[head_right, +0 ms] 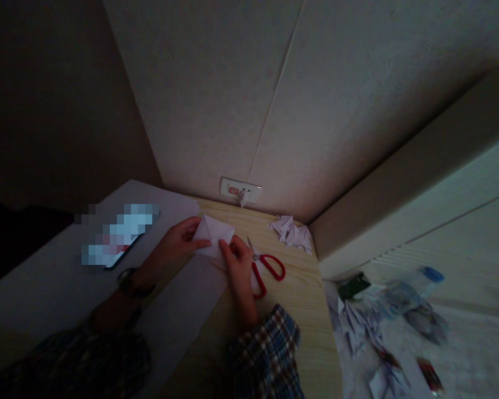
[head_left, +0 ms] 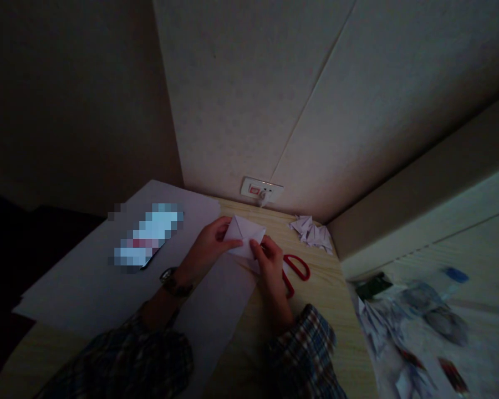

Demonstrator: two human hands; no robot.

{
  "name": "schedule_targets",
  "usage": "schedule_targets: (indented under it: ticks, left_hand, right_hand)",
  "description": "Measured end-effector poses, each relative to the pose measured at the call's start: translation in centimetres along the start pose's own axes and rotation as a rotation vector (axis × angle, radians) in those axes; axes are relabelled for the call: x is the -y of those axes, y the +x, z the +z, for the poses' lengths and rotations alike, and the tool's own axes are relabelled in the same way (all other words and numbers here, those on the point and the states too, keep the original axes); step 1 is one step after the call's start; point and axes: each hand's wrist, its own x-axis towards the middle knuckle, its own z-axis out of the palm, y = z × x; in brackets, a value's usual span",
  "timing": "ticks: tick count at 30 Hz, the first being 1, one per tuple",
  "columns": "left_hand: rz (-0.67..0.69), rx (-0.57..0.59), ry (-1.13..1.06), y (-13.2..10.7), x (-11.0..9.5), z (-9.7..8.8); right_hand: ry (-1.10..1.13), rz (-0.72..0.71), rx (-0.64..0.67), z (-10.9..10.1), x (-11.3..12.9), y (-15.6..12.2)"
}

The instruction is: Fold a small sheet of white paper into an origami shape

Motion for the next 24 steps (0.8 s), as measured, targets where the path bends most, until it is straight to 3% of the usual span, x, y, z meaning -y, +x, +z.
schedule_targets:
  ticks: [15, 24]
  left_hand:
    - [0.037, -0.049, 0.071, -0.2, -0.3, 0.1]
    - [0.042, 0.013, 0.117, 0.1, 0.4, -0.1]
  right_hand:
    - [-0.010, 0.091, 0.053, 0.2, -0.4, -0.1]
    - [-0.040, -0.055, -0.099, -0.2, 0.7, 0.0]
